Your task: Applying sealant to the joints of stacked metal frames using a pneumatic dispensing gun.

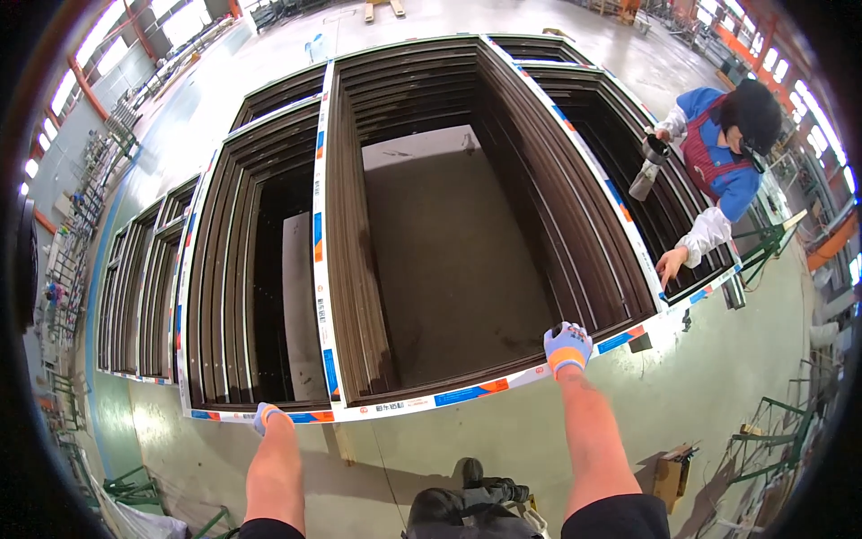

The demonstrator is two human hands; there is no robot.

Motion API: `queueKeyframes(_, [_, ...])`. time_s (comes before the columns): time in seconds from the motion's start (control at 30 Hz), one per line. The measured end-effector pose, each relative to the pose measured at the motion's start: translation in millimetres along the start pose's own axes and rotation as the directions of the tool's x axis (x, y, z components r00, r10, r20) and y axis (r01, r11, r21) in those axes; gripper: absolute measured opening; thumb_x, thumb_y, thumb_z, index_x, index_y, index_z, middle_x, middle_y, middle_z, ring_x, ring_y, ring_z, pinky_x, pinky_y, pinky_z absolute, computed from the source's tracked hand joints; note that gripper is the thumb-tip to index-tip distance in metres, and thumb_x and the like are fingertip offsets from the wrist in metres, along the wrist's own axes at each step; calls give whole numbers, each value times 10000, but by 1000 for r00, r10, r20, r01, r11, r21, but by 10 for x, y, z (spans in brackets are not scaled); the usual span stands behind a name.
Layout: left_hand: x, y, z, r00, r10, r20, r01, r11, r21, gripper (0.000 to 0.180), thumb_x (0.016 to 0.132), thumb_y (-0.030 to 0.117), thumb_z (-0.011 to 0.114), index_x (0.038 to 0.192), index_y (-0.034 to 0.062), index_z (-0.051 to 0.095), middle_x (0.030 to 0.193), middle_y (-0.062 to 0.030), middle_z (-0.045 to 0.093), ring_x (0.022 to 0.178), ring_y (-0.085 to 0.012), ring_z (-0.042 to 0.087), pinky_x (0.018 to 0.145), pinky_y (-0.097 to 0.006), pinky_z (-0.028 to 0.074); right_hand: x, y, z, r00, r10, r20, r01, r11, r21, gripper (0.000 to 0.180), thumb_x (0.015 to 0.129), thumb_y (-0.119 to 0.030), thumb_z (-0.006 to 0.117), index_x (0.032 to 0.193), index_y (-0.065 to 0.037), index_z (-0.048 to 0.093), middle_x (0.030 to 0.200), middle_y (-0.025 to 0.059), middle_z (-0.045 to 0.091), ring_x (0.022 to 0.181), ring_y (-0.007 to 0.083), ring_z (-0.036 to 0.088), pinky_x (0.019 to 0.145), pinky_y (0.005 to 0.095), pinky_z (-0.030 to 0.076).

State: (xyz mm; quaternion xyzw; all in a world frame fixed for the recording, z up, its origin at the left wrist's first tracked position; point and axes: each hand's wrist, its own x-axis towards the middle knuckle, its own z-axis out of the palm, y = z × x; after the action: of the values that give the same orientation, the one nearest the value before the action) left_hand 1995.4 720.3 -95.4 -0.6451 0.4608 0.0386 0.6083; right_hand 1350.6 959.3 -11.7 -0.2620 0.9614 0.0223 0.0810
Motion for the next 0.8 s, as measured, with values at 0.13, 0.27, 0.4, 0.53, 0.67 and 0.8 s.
queueKeyframes(0.13, [145,16,96,997,-80,0,80,987,-136,285,916,190,649,1190,223,722,1143,80,693,988,-82,652,782,-257,508,-26,-21,17,997,-17,-71,17,1000,4,308,857,-393,583,912,-125,724,994,102,710,1003,282,662,902,418,498])
queueKeyframes(0.27, [273,52,113,987,-162,16,161,951,-263,278,916,190,652,1183,220,724,1132,80,695,981,-82,654,775,-263,513,-32,-16,-21,998,-12,-60,13,1000,5,313,861,-395,572,924,-126,720,1003,101,707,1004,279,661,900,418,495])
queueKeyframes(0.4, [432,54,204,975,-221,27,214,897,-386,271,916,189,655,1176,217,727,1121,79,698,974,-82,656,767,-270,517,-23,-23,13,997,-26,-75,26,1000,0,317,854,-394,577,917,-115,712,998,111,704,1000,285,660,900,420,495])
queueKeyframes(0.53, [540,110,289,955,-289,59,279,819,-501,263,916,188,658,1169,215,729,1110,79,700,967,-82,658,760,-277,522,-35,-27,-11,996,-33,-85,33,999,6,307,851,-385,582,922,-117,713,996,109,704,1000,285,659,901,418,493])
queueKeyframes(0.67, [631,155,325,930,-352,105,341,723,-601,256,917,188,661,1162,212,732,1099,79,702,960,-82,659,752,-284,527,-40,-15,-40,998,-15,-54,16,1000,16,307,849,-387,580,914,-116,710,996,104,701,1012,281,654,909,418,488])
queueKeyframes(0.8, [738,154,372,900,-405,159,395,607,-689,249,917,187,664,1155,210,734,1088,78,704,954,-82,661,745,-290,531,-44,-35,-72,999,-24,-21,24,1000,7,355,853,-411,573,974,-104,704,1039,106,687,1037,276,646,917,414,483])
